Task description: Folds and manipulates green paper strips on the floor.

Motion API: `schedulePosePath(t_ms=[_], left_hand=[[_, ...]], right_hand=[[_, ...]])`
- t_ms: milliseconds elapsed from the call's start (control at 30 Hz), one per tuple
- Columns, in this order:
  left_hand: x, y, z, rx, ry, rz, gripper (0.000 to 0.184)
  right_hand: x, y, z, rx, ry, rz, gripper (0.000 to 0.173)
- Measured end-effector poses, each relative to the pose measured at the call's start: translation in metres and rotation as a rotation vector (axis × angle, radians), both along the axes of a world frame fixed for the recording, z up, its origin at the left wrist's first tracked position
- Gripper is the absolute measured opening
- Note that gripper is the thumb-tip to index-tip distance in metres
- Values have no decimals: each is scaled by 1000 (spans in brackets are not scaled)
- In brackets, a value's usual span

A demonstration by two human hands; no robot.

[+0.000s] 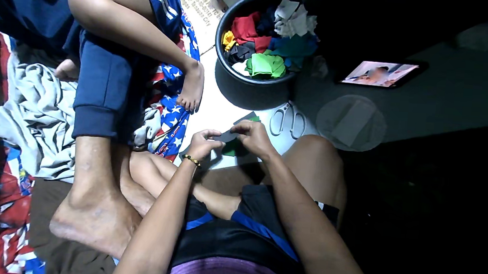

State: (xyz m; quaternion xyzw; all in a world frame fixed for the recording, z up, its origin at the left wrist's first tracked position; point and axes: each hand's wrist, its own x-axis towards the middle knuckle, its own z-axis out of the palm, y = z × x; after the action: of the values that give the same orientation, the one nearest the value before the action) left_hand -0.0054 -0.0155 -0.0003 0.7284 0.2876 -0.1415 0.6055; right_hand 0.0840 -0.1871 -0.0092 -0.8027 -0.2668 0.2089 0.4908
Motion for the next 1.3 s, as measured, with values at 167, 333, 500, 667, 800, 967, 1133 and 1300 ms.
schedulePosePath(t_ms=[167,333,500,667,800,967,1133,1300], left_hand=[[0,-5,7,62,-3,-130,35],[1,-3,5,-34,114,-136,17],[4,-11,-4,-45,308,-54,22],[4,-14,-14,61,325,-31,22],[4,-15,-12,128,345,-21,24],[5,-16,-17,193,338,-39,26],[5,-16,-20,60,326,30,25],[5,-17,-24,47,322,37,21]], right_hand=[[5,-6,1,38,53,44,7],[7,-6,2,-14,221,3,8],[8,3,-7,-219,204,-12,17],[8,11,-16,-266,170,-78,17],[8,13,-21,-264,156,-113,16],[8,14,-23,-259,138,-140,16],[8,13,-26,-219,84,-153,17],[8,14,-29,-224,68,-162,17]])
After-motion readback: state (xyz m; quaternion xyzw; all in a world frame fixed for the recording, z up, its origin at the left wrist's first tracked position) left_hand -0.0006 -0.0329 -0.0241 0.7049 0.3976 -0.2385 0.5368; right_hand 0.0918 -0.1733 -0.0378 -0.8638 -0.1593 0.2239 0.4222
